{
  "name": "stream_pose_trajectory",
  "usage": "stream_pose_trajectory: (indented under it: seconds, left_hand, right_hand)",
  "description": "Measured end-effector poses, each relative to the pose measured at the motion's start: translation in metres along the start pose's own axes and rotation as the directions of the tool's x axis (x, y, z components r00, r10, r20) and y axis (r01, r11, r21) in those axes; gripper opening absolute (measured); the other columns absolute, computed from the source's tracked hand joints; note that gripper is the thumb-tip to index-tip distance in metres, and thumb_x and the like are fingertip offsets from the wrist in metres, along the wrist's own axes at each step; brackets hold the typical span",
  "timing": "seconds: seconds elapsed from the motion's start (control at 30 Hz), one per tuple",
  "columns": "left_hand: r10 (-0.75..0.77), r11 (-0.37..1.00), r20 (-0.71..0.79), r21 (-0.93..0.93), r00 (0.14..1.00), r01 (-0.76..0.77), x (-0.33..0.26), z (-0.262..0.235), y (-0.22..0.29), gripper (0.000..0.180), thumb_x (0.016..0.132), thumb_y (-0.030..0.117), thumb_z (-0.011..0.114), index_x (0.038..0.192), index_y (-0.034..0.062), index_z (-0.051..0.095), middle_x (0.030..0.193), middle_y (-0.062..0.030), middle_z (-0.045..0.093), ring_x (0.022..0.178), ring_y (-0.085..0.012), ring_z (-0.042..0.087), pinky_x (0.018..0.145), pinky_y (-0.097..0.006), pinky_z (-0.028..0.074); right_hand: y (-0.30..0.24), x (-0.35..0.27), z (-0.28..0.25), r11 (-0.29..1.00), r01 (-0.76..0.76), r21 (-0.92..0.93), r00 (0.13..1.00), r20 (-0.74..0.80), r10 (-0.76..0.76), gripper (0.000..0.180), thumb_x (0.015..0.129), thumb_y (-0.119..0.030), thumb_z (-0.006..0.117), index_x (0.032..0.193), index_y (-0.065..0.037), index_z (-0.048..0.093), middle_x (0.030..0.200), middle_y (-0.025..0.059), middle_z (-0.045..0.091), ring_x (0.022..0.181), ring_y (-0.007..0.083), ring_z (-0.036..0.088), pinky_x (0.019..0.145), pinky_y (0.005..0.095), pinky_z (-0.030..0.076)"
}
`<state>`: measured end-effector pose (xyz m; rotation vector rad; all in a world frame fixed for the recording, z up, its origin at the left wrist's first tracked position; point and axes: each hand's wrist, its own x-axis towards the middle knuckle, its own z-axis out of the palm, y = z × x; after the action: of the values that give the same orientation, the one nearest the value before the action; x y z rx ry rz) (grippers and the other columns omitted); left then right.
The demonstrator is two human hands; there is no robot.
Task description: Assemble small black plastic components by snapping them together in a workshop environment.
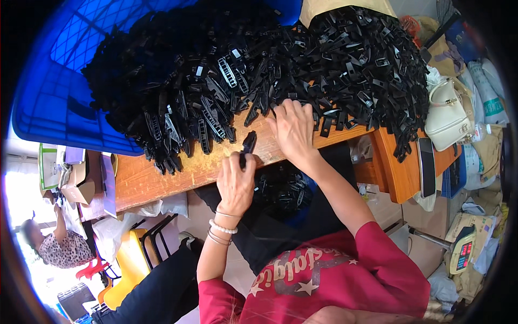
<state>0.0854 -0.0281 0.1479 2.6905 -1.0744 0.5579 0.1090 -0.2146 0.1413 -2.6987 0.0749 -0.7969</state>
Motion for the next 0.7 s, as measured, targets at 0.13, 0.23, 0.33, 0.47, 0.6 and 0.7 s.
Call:
stream_pose_trajectory:
  seconds: [0.13,0.23,0.33,0.47,0.6,0.7]
  left_hand:
    - [-0.088,0.893,0.032,-0.441,0.996,0.093,0.004,-0.002,0.006,0.030,0.084,0.001,0.064,0.114,0.0082,0.060,0.101,-0.0127,0.054,0.089,-0.0315,0.059,0.058,-0.039,0.050]
    - [-0.046,0.896,0.031,-0.441,0.998,0.055,0.017,-0.008,-0.008,0.042,0.078,-0.004,0.064,0.118,0.0057,0.058,0.109,-0.0144,0.058,0.096,-0.0342,0.059,0.071,-0.041,0.052]
    - [0.058,0.899,0.054,-0.437,0.997,-0.029,0.030,-0.012,-0.016,0.042,0.076,-0.004,0.064,0.117,0.0043,0.058,0.111,-0.0151,0.059,0.098,-0.0352,0.059,0.078,-0.042,0.051]
    - [0.015,0.879,0.100,-0.476,0.995,0.035,0.027,-0.012,-0.020,0.033,0.077,-0.002,0.067,0.109,0.0043,0.062,0.104,-0.0136,0.058,0.092,-0.0344,0.060,0.075,-0.041,0.050]
    - [-0.058,0.854,0.113,-0.509,0.992,0.108,0.023,-0.015,-0.021,0.027,0.079,0.001,0.069,0.105,0.0038,0.063,0.098,-0.0127,0.057,0.089,-0.0334,0.060,0.074,-0.041,0.050]
    - [-0.085,0.826,0.086,-0.552,0.993,0.118,0.020,-0.009,-0.024,0.026,0.079,0.001,0.070,0.104,0.0035,0.063,0.099,-0.0129,0.057,0.089,-0.0335,0.060,0.075,-0.041,0.050]
  right_hand:
    - [-0.005,0.006,0.006,0.996,-0.023,-0.081,1.000,0.013,0.024,0.013,0.081,-0.012,0.069,0.085,0.001,0.068,0.088,0.0120,0.058,0.086,0.0266,0.056,0.078,0.0403,0.039]
    - [-0.001,-0.008,-0.008,0.998,0.007,0.068,0.999,0.052,-0.011,0.010,0.079,-0.005,0.068,0.083,0.003,0.065,0.089,0.0146,0.058,0.087,0.0307,0.057,0.079,0.0414,0.041]
    - [-0.002,-0.016,-0.017,0.981,-0.027,0.191,0.992,0.124,0.003,0.011,0.079,0.000,0.067,0.087,0.004,0.061,0.090,0.0176,0.057,0.089,0.0351,0.058,0.079,0.0425,0.043]
    - [-0.006,-0.010,-0.020,0.960,-0.091,0.264,0.988,0.143,0.054,0.015,0.083,-0.002,0.066,0.094,0.004,0.059,0.093,0.0195,0.058,0.089,0.0370,0.059,0.081,0.0439,0.044]
    - [-0.008,-0.005,-0.017,0.977,-0.089,0.193,0.982,0.180,0.054,0.018,0.085,-0.002,0.068,0.099,0.006,0.060,0.095,0.0182,0.059,0.092,0.0343,0.061,0.084,0.0421,0.047]
    - [-0.015,-0.007,-0.029,0.580,-0.469,0.666,0.879,0.412,0.239,0.025,0.083,-0.001,0.070,0.106,0.005,0.062,0.097,0.0155,0.060,0.094,0.0296,0.061,0.086,0.0375,0.048]
